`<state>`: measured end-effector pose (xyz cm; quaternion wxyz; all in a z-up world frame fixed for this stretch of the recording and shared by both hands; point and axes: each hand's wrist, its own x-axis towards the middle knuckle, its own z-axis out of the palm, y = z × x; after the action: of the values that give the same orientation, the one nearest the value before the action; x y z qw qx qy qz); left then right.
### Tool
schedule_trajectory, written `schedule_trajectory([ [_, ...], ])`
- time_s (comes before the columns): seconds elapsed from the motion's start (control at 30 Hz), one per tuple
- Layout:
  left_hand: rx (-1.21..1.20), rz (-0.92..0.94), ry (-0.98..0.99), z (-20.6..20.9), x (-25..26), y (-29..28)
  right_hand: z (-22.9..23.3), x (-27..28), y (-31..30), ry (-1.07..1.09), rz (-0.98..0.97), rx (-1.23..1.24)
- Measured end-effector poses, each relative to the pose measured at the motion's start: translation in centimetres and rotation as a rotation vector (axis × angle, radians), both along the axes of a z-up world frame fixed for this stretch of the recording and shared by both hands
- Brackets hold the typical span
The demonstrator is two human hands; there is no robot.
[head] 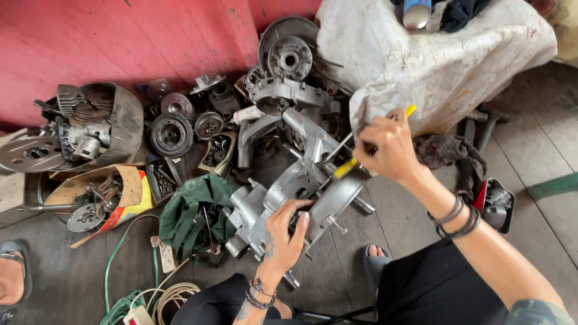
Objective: The person scrubs a disassembled engine casing with a yellow-handled brush, focusing on crevices and surfaces. They rotate the part to access different areas and briefly wipe it with a cloth.
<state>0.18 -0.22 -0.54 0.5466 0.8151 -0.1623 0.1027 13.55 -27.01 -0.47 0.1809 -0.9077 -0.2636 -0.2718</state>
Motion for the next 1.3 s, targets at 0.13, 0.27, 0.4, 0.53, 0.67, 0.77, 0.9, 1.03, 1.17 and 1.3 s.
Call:
schedule_trajectory([
  [0.13,-0.018,-0.028,0.005,0.8,0.0,0.0,0.3,-0.2,0.5,0.051,0.108,-0.015],
  [0.27,0.003,-0.012,0.003,0.8,0.0,0.2,1.2,-0.8,0.8,0.06,0.064,-0.02],
  [0.4,-0.006,-0.027,0.016,1.4,-0.1,0.1,1.3,-1.4,1.2,-0.003,0.121,-0.016],
  [0.53,0.021,0.009,-0.005,0.6,0.1,0.2,1.2,-1.2,0.6,-0.029,0.051,-0.012],
  [0.67,0.01,-0.012,-0.006,0.6,0.3,0.2,1.7,-2.4,0.8,-0.044,0.196,0.054],
  [0.77,0.013,-0.01,0.014,0.3,-0.3,0.2,1.5,-2.7,-0.5,-0.059,0.143,0.061],
  [0.9,0.015,-0.006,0.014,0.0,-0.2,0.3,3.1,-4.5,1.5,-0.141,0.195,0.124],
  [1.03,0.02,-0.006,0.029,0.4,-0.2,0.3,1.4,-2.6,-0.3,-0.148,0.121,0.123],
  [1.17,0.005,-0.01,0.028,0.4,-0.1,0.3,2.0,-2.9,0.3,-0.198,0.198,0.115],
  [1.3,0.011,-0.009,0.033,0.2,-0.2,0.2,1.7,-1.6,-1.1,-0.244,0.147,0.072],
])
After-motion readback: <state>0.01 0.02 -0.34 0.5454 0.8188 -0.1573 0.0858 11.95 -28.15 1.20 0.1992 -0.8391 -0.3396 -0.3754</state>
